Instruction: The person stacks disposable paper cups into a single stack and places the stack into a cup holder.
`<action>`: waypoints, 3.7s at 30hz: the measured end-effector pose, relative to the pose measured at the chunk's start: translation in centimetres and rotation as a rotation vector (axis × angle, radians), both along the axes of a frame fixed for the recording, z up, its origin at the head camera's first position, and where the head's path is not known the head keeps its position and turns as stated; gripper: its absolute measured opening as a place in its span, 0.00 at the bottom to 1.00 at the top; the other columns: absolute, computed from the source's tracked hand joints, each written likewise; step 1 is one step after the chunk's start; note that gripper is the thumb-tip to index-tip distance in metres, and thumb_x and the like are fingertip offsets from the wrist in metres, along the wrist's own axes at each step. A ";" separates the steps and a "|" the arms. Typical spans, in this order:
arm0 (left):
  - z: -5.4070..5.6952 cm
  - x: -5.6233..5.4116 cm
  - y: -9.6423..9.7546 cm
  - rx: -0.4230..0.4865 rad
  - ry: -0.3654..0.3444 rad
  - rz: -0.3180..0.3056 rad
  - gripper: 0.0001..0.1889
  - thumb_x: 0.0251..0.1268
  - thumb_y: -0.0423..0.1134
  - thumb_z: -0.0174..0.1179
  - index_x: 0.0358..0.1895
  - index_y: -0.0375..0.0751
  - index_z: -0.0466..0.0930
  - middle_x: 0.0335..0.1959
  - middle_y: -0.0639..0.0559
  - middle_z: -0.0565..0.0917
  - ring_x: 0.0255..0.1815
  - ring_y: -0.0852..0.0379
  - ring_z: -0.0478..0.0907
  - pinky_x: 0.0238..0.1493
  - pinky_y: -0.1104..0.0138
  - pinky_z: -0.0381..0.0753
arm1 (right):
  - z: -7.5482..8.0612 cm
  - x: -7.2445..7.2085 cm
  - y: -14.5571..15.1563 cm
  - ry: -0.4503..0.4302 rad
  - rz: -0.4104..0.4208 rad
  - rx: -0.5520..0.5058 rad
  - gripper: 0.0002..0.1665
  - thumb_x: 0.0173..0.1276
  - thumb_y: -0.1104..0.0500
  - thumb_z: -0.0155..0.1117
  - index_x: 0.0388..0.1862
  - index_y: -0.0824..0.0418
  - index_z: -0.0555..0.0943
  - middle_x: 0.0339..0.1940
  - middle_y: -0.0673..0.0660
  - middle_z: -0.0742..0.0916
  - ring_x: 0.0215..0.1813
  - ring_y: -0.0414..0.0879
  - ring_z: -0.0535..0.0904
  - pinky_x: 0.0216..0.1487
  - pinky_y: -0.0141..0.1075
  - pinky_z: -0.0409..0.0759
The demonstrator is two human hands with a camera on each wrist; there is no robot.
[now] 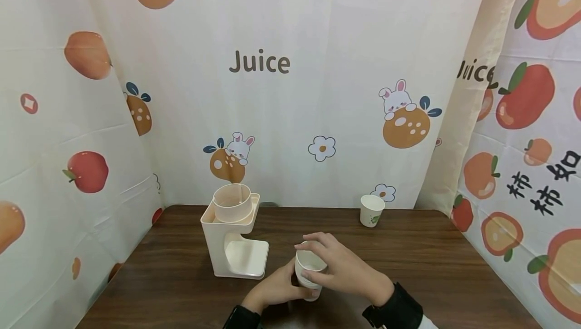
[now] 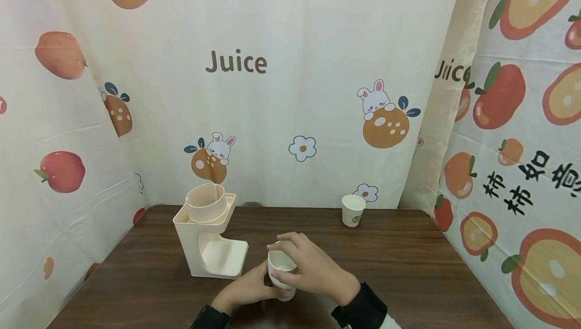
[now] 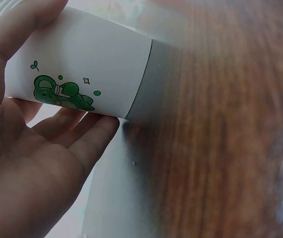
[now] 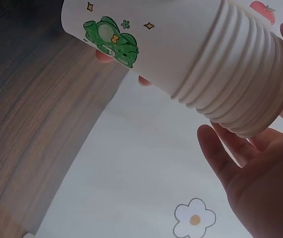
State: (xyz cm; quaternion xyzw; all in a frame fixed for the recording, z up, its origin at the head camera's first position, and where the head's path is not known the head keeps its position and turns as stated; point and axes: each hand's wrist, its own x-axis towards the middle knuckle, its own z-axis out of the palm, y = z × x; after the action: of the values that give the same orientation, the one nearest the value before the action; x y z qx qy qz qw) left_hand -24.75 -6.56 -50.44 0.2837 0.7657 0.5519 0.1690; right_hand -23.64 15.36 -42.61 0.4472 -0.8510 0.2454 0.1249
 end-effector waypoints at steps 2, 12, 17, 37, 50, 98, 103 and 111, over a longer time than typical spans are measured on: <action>0.0 0.0 0.0 -0.005 0.001 0.005 0.43 0.59 0.49 0.72 0.75 0.53 0.58 0.63 0.57 0.74 0.61 0.57 0.73 0.60 0.53 0.70 | 0.0 0.0 0.0 -0.002 0.000 0.002 0.27 0.73 0.44 0.63 0.69 0.43 0.73 0.68 0.50 0.73 0.67 0.48 0.70 0.56 0.43 0.78; 0.2 0.1 0.0 -0.005 0.001 0.016 0.42 0.59 0.48 0.72 0.75 0.55 0.58 0.59 0.59 0.76 0.60 0.55 0.73 0.60 0.49 0.69 | 0.6 0.2 1.0 -0.046 -0.050 0.000 0.29 0.74 0.40 0.60 0.71 0.47 0.73 0.70 0.50 0.72 0.69 0.48 0.68 0.59 0.46 0.77; 0.2 0.1 0.1 -0.005 -0.005 0.025 0.45 0.58 0.47 0.73 0.76 0.55 0.56 0.59 0.59 0.76 0.61 0.54 0.73 0.61 0.47 0.68 | 0.7 0.3 1.9 -0.024 -0.078 -0.008 0.30 0.73 0.41 0.62 0.69 0.48 0.74 0.70 0.50 0.72 0.69 0.48 0.69 0.58 0.46 0.77; 0.3 0.2 0.3 0.019 -0.023 0.024 0.43 0.57 0.46 0.74 0.74 0.57 0.60 0.59 0.59 0.77 0.62 0.53 0.73 0.61 0.46 0.68 | 0.4 -0.2 5.7 0.013 -0.199 -0.028 0.28 0.73 0.40 0.63 0.69 0.39 0.72 0.68 0.44 0.72 0.67 0.44 0.70 0.57 0.48 0.78; 0.0 0.1 0.3 -0.006 0.002 0.056 0.43 0.55 0.47 0.76 0.73 0.55 0.61 0.57 0.60 0.78 0.61 0.54 0.73 0.62 0.48 0.68 | -0.4 -2.5 8.1 0.067 -0.335 -0.042 0.23 0.73 0.47 0.65 0.63 0.51 0.78 0.63 0.54 0.79 0.64 0.52 0.73 0.57 0.53 0.76; 0.1 0.1 0.3 -0.015 0.013 0.053 0.42 0.55 0.47 0.76 0.72 0.56 0.62 0.56 0.62 0.79 0.60 0.57 0.74 0.62 0.51 0.68 | -4.5 -14.4 14.6 -0.014 -0.728 0.025 0.34 0.70 0.50 0.64 0.69 0.67 0.72 0.68 0.76 0.70 0.66 0.74 0.64 0.61 0.66 0.65; 0.0 0.1 0.3 -0.012 0.015 0.053 0.42 0.55 0.47 0.76 0.72 0.56 0.62 0.56 0.62 0.78 0.60 0.57 0.73 0.62 0.51 0.68 | -4.7 -14.8 14.7 -0.039 -0.744 0.047 0.38 0.69 0.48 0.64 0.71 0.66 0.70 0.70 0.76 0.68 0.68 0.74 0.63 0.64 0.66 0.62; -0.1 0.0 0.3 -0.005 -0.001 0.048 0.43 0.56 0.46 0.76 0.73 0.56 0.61 0.58 0.62 0.78 0.62 0.56 0.73 0.63 0.49 0.67 | -3.9 -14.8 14.0 -0.082 -0.735 0.100 0.37 0.70 0.48 0.63 0.70 0.68 0.71 0.71 0.79 0.67 0.68 0.78 0.62 0.64 0.69 0.61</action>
State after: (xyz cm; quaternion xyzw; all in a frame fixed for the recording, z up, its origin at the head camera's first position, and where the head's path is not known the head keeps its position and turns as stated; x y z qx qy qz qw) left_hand -24.75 -6.25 -50.58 0.2646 0.7735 0.5541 0.1570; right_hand -38.40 29.38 -46.49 0.1071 -0.9700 0.1599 0.1483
